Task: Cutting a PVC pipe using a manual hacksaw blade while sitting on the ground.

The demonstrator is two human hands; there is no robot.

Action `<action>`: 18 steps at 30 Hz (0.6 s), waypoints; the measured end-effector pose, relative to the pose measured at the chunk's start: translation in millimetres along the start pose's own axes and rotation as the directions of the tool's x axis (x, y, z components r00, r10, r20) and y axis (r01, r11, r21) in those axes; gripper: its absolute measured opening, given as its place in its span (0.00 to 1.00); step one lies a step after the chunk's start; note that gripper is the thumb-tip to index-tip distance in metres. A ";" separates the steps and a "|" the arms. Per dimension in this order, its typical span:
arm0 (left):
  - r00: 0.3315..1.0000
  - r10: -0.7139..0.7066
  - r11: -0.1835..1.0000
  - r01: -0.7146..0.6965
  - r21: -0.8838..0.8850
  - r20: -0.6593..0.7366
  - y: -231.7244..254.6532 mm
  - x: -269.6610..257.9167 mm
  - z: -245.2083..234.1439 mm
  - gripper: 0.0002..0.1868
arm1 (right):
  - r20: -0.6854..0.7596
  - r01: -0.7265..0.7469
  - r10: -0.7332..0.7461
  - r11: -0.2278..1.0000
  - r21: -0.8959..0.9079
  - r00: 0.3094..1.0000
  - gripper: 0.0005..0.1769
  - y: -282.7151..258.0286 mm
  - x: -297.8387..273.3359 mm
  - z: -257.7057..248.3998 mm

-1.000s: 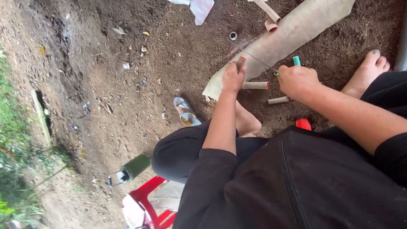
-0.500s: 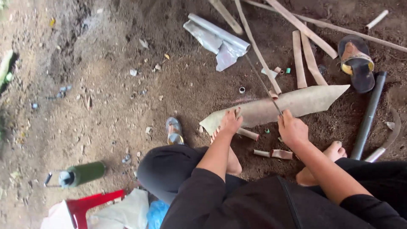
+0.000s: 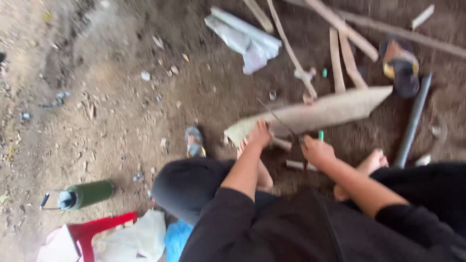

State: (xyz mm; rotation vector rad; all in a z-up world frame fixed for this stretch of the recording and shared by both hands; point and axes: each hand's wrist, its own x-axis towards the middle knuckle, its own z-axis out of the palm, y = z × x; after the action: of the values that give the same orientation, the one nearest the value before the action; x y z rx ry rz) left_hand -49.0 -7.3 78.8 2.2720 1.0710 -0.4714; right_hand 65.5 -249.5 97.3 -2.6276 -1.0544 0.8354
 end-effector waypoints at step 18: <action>0.996 0.091 0.994 -0.089 -0.060 0.021 27.8 -36.9 -18.7 0.29 | -0.168 0.195 -0.222 0.967 -0.163 0.961 0.13 -36.9 -55.5 -31.7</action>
State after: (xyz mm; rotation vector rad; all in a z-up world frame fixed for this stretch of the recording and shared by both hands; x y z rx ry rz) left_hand -48.6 -31.0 122.5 2.2460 0.9539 -0.4235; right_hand 29.6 -259.5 161.0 -2.5858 -1.3555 0.4757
